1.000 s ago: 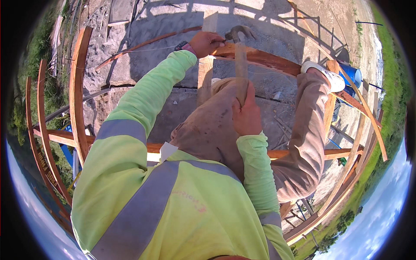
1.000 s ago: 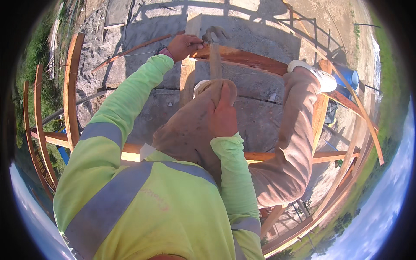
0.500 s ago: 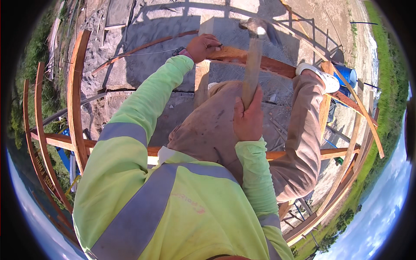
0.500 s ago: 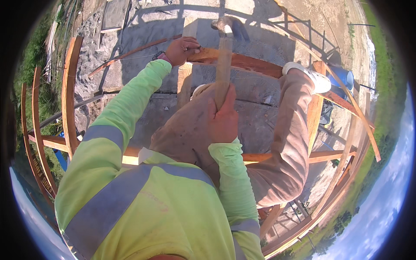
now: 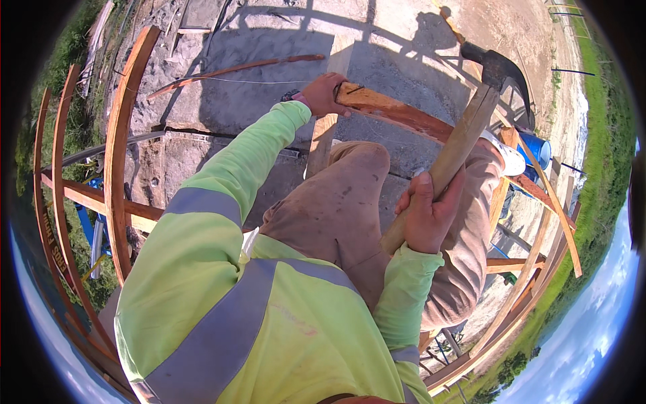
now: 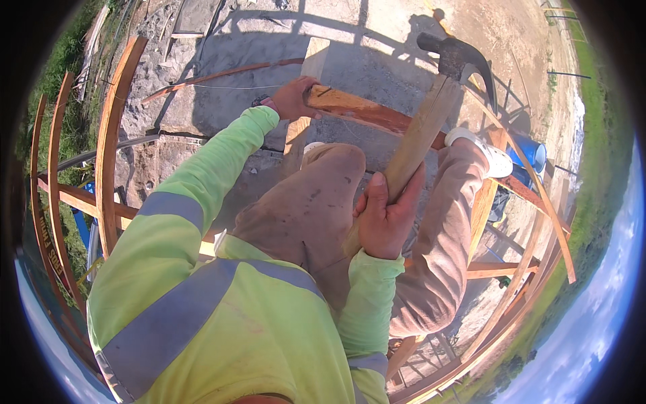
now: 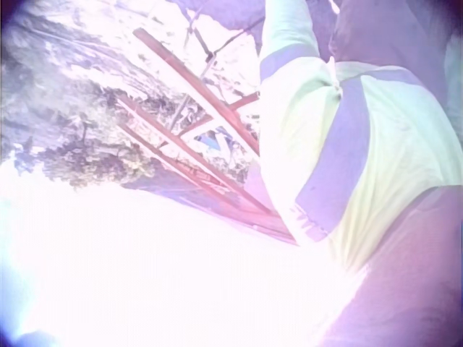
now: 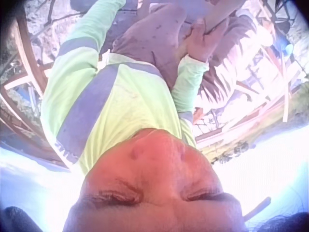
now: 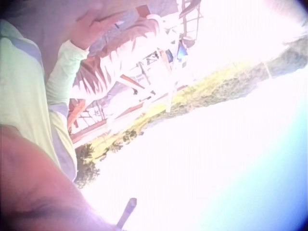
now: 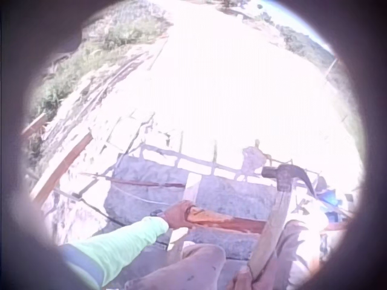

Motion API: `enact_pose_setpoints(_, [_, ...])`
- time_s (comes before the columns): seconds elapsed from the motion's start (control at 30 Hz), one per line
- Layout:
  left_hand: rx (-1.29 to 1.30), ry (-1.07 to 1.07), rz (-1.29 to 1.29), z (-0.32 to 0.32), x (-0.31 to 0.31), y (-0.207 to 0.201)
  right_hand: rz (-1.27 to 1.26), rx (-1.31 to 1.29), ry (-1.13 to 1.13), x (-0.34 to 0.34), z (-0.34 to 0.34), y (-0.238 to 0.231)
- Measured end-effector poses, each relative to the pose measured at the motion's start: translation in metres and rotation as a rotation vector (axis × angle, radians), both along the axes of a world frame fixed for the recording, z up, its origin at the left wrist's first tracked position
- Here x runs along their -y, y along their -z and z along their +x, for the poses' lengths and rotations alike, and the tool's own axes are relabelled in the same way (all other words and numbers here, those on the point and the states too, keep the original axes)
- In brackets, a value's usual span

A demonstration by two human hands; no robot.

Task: The person is nailing wooden planks to a curved roof frame using a hammer.

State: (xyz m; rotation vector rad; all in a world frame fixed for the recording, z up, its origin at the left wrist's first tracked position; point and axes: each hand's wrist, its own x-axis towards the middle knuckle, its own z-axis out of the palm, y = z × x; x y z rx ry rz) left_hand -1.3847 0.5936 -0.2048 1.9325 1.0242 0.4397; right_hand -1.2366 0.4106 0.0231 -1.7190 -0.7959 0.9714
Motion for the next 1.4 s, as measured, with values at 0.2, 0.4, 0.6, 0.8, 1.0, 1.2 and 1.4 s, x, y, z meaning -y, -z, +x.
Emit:
enact_pose_setpoints(0.2, [0.121,-0.403,0.234,0.018,0.070,-0.029,-0.149,-0.070,-0.028,0.025,0.001,0.015])
enact_pose_setpoints(0.4, [0.255,-0.070,0.475,0.121,0.044,-0.010,-0.199,-0.144,-0.064,0.027,-0.020,0.018])
enact_pose_setpoints(0.6, [-0.216,0.189,0.069,0.158,0.011,-0.016,-0.177,0.039,-0.085,0.047,-0.021,-0.004])
enact_pose_setpoints(0.8, [-0.420,0.117,0.192,0.150,-0.002,-0.005,-0.094,0.111,-0.134,0.039,-0.031,-0.007])
enact_pose_setpoints(1.0, [-0.554,0.205,0.176,0.142,-0.011,-0.008,0.034,0.241,-0.171,0.033,-0.039,0.004])
enact_pose_setpoints(1.2, [-0.593,0.215,0.218,0.133,-0.032,0.013,0.051,0.106,-0.191,0.044,-0.031,0.004])
enact_pose_setpoints(1.4, [-0.397,0.077,0.337,0.094,-0.048,0.007,0.048,-0.217,-0.118,0.060,-0.007,0.000])
